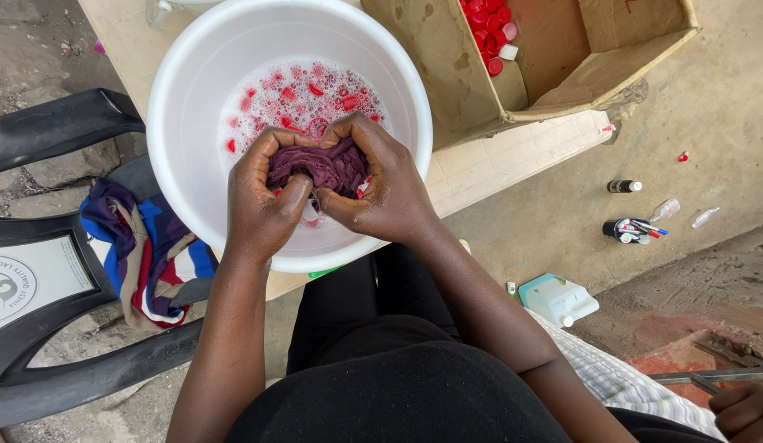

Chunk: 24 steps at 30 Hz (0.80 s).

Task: The person is cleaning red bottle caps by taking them from soapy water, scrubbing them with a cloth, and placing them into a cardboard box.

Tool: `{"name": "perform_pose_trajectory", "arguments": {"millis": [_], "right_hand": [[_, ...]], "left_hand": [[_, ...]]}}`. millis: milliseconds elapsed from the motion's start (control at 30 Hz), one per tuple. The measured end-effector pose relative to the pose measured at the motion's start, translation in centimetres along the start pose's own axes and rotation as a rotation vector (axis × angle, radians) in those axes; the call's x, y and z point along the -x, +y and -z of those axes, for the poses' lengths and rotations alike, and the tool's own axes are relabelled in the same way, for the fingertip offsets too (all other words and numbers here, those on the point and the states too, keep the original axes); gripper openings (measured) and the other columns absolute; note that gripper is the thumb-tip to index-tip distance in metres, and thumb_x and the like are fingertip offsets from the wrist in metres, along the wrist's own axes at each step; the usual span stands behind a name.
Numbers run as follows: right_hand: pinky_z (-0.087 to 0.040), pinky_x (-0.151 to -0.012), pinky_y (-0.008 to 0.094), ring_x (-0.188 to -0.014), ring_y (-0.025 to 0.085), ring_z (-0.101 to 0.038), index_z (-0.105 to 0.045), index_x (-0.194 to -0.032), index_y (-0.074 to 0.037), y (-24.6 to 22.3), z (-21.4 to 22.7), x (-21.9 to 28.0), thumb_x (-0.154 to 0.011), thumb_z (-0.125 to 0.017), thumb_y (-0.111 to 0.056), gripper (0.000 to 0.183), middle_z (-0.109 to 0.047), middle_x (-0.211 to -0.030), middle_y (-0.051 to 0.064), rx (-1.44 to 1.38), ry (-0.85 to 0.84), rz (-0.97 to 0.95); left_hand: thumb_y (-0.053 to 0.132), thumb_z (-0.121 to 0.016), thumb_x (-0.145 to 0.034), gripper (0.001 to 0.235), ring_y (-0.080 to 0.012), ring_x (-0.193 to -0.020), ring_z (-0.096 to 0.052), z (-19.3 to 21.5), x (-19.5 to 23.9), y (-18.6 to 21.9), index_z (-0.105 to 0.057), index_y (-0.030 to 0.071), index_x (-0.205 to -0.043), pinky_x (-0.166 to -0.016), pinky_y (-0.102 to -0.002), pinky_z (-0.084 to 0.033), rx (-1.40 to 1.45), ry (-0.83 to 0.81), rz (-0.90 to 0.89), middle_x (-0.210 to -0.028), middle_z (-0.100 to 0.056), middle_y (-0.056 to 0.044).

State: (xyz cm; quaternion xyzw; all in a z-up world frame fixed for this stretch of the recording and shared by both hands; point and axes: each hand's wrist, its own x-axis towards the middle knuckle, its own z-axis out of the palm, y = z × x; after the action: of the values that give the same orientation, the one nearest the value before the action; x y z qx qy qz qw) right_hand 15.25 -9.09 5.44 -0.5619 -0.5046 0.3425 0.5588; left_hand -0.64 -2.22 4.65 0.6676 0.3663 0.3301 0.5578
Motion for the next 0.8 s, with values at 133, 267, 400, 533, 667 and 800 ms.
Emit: {"name": "perform_pose_trajectory", "arguments": {"millis": [133, 267, 400, 533, 667, 800], "right_hand": [[-0.056, -0.065, 0.041, -0.092, 0.022, -0.061, -0.062, -0.107, -0.006, 0.1, 0.0, 0.0, -0.077, -0.075, -0.004, 0.033, -0.059, -0.090, 0.020, -0.003, 0.001, 0.012], [-0.055, -0.064, 0.042, -0.090, 0.027, -0.064, -0.062, -0.106, -0.006, 0.5, -0.1, 0.1, -0.075, -0.076, -0.005, 0.034, -0.060, -0.090, 0.021, 0.014, 0.000, 0.023], [-0.054, -0.062, 0.039, -0.091, 0.024, -0.062, -0.063, -0.108, -0.007, 0.5, -0.1, 0.0, -0.074, -0.076, -0.004, 0.037, -0.061, -0.093, 0.020, -0.002, 0.000, 0.011], [-0.053, -0.061, 0.038, -0.091, 0.025, -0.063, -0.063, -0.109, -0.007, 0.2, -0.4, 0.0, -0.073, -0.076, -0.004, 0.039, -0.061, -0.093, 0.020, 0.001, 0.031, 0.015], [-0.054, -0.063, 0.036, -0.094, 0.021, -0.062, -0.067, -0.115, -0.009, -0.6, -0.4, -0.7, -0.073, -0.076, -0.005, 0.042, -0.063, -0.096, 0.018, -0.030, 0.084, -0.003], [-0.055, -0.073, 0.038, -0.098, 0.022, -0.063, -0.070, -0.111, -0.009, -0.5, -0.4, -0.9, -0.074, -0.080, -0.005, 0.038, -0.065, -0.093, 0.018, -0.071, 0.120, -0.025]], "left_hand": [[-0.009, -0.053, -0.081, 0.032, -0.0206, -0.085, -0.061, 0.1, 0.0, -0.2, -0.066, -0.001, -0.109, -0.082, -0.041, -0.055, -0.012, -0.009, -0.019, -0.085, -0.064, -0.019], [-0.009, -0.053, -0.081, 0.032, -0.0208, -0.084, -0.061, 0.0, 0.0, 0.2, -0.066, -0.002, -0.108, -0.081, -0.040, -0.055, 0.001, 0.003, -0.013, -0.085, -0.065, -0.019], [-0.009, -0.053, -0.080, 0.032, -0.0210, -0.086, -0.060, -0.1, 0.0, 0.3, -0.068, -0.001, -0.107, -0.081, -0.041, -0.054, 0.026, 0.026, -0.002, -0.088, -0.066, -0.019], [-0.008, -0.053, -0.079, 0.033, -0.0212, -0.084, -0.061, -0.1, -0.1, 0.0, -0.068, -0.001, -0.106, -0.081, -0.040, -0.054, 0.068, 0.039, 0.008, -0.088, -0.066, -0.018], [-0.006, -0.056, -0.081, 0.031, -0.0183, -0.081, -0.063, -0.4, -0.4, -0.7, -0.070, 0.001, -0.108, -0.078, -0.036, -0.054, 0.158, 0.079, 0.043, -0.088, -0.068, -0.016], [-0.002, -0.064, -0.088, 0.026, -0.0161, -0.081, -0.064, -0.6, -0.6, -0.1, -0.068, 0.002, -0.113, -0.077, -0.030, -0.053, 0.267, 0.146, 0.106, -0.093, -0.070, -0.016]]}}
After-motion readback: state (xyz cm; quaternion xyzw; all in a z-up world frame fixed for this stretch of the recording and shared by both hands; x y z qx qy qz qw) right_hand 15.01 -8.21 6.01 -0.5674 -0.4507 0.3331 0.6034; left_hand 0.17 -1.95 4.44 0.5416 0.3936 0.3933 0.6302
